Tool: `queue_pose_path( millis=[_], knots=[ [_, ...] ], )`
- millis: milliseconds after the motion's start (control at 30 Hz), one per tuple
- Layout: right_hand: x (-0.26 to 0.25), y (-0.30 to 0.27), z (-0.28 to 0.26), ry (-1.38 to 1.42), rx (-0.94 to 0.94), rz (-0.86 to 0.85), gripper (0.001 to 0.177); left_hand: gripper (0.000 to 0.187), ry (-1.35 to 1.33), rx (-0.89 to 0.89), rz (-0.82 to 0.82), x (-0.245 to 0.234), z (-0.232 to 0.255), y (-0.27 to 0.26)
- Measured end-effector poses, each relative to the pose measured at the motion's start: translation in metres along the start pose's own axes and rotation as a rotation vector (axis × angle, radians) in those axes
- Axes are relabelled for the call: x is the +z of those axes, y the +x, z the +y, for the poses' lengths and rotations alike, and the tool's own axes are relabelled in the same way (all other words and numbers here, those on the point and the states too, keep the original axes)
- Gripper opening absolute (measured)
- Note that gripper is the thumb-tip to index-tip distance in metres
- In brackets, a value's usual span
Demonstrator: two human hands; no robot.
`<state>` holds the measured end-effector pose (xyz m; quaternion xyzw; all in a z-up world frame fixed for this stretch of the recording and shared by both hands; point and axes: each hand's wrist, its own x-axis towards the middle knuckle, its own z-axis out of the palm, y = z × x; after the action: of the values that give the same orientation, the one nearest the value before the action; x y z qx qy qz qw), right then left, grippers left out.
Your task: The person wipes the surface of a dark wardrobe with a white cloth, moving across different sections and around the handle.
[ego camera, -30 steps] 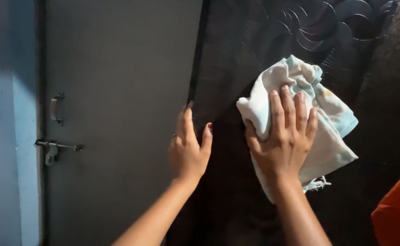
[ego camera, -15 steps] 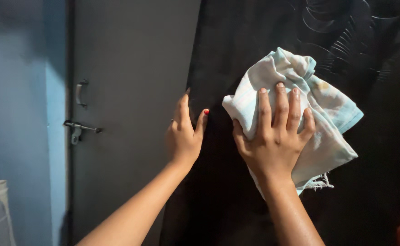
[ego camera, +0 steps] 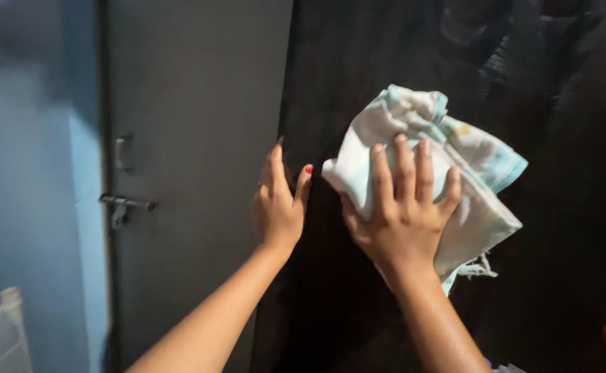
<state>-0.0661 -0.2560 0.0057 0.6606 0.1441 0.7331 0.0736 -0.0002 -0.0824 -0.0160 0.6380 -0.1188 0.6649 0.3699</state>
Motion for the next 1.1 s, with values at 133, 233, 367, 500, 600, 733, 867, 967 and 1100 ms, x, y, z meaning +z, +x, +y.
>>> queue_pose_path(
  millis=[133, 233, 367, 500, 600, 733, 867, 967, 1100],
  knots=[
    [0.001, 0.001, -0.007, -0.015, 0.002, -0.008, 0.079, 0.063, -0.015, 0.007, -0.009, -0.003, 0.000, 0.002],
    [0.000, -0.002, -0.016, -0.035, 0.014, -0.020, 0.077, 0.065, 0.015, -0.040, -0.037, -0.008, -0.001, 0.006],
    [0.003, -0.016, -0.027, -0.036, 0.025, -0.018, 0.075, 0.062, 0.008, -0.006, -0.013, -0.013, -0.003, 0.008],
    [0.004, -0.041, -0.038, -0.026, 0.015, -0.065, 0.078, 0.058, 0.019, 0.003, 0.006, -0.015, -0.003, 0.012],
    [0.002, -0.060, -0.048, 0.000, -0.033, -0.080, 0.078, 0.057, 0.017, 0.012, 0.022, -0.018, -0.003, 0.011],
    [0.000, -0.070, -0.052, 0.034, -0.070, -0.115, 0.081, 0.057, 0.002, 0.011, 0.016, -0.019, -0.004, 0.009],
    [-0.007, -0.058, -0.041, 0.076, -0.161, -0.161, 0.082, 0.057, -0.003, 0.022, 0.024, -0.017, -0.004, 0.009],
    [-0.008, -0.040, -0.031, 0.122, -0.253, -0.139, 0.083, 0.058, -0.001, 0.060, 0.074, -0.014, -0.005, 0.008],
    [-0.012, -0.008, -0.019, 0.137, -0.254, -0.176, 0.087, 0.058, 0.064, -0.015, -0.004, -0.010, 0.000, 0.015]
  ],
)
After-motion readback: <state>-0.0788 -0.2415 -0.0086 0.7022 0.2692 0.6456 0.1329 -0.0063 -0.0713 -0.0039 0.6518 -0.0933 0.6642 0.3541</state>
